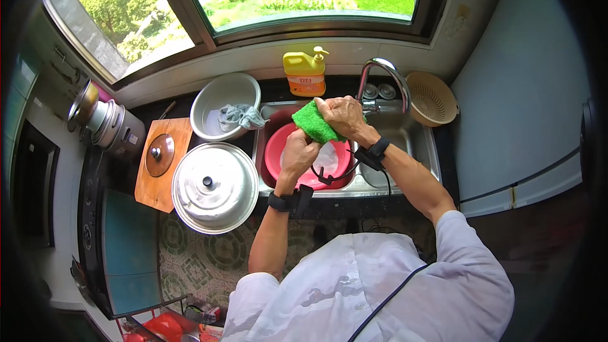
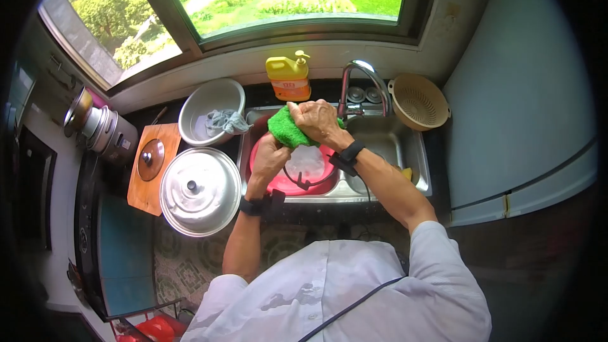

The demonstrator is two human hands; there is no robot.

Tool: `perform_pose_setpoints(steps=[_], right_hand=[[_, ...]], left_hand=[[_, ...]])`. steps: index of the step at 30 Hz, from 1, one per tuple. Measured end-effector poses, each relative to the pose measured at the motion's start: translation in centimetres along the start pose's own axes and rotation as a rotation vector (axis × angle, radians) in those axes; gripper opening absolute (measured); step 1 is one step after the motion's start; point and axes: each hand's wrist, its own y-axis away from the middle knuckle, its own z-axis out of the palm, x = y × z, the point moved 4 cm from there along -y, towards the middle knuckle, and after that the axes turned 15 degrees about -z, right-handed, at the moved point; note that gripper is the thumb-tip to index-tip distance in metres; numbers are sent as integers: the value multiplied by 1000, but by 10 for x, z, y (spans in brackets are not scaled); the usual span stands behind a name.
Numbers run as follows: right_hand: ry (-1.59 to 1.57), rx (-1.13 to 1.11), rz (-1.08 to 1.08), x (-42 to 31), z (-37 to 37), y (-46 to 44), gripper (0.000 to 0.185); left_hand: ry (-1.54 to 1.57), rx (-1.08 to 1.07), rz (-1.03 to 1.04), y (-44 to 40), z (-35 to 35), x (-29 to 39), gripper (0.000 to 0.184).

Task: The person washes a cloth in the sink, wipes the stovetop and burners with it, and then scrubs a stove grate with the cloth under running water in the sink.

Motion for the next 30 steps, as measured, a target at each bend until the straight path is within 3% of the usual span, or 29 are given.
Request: perform_pose_setpoints(steps=[2,4,7,8,10,12,14,15,16,18,19,22,24,27,28,29,30], right_hand=[[-38,-96,-109,1,3,2,40],[6,-154,-198,26,31,9,43],[-163,-426,-121,34,27,8,37],[-162,-423,-126,37,27,6,37],[67,-572,-246,41,32,4,29],[106,-483,-337,47,39,2,25],[-41,-165,-82,48,28,1,42],[-136,-24,-102,38,20,4,45],[-407,80,32,19,1,5,44],[-573,132,5,14,-11,11,37],[-542,45,-182,13,-8,17,29],[79,47,-703,5,-11,25,15],[198,-47,-778,12,-26,24,16],[114,-56,-753,11,-28,28,16],[-201,60,-544,9,-38,28,19],[-508,169,-326,13,-43,28,23],[-688,218,-186,24,-44,28,27]], left_hand=[[-299,237,200,4,-1,1,12],[-217,266,222,3,-1,-9,11],[-417,311,347,14,4,11,8],[-418,315,350,13,6,12,8],[-393,321,403,11,9,16,9],[-382,315,391,9,12,15,10],[-326,347,308,7,14,14,11],[-308,367,333,5,16,13,10],[-316,387,346,6,16,17,8],[-212,397,242,8,9,20,8],[-171,398,221,3,2,14,9],[26,322,139,-3,-13,-2,11],[161,269,167,1,-17,2,13],[239,179,107,7,-15,6,13],[297,154,87,7,-15,6,14],[147,273,171,4,-21,4,16],[161,293,107,8,-29,2,17]])
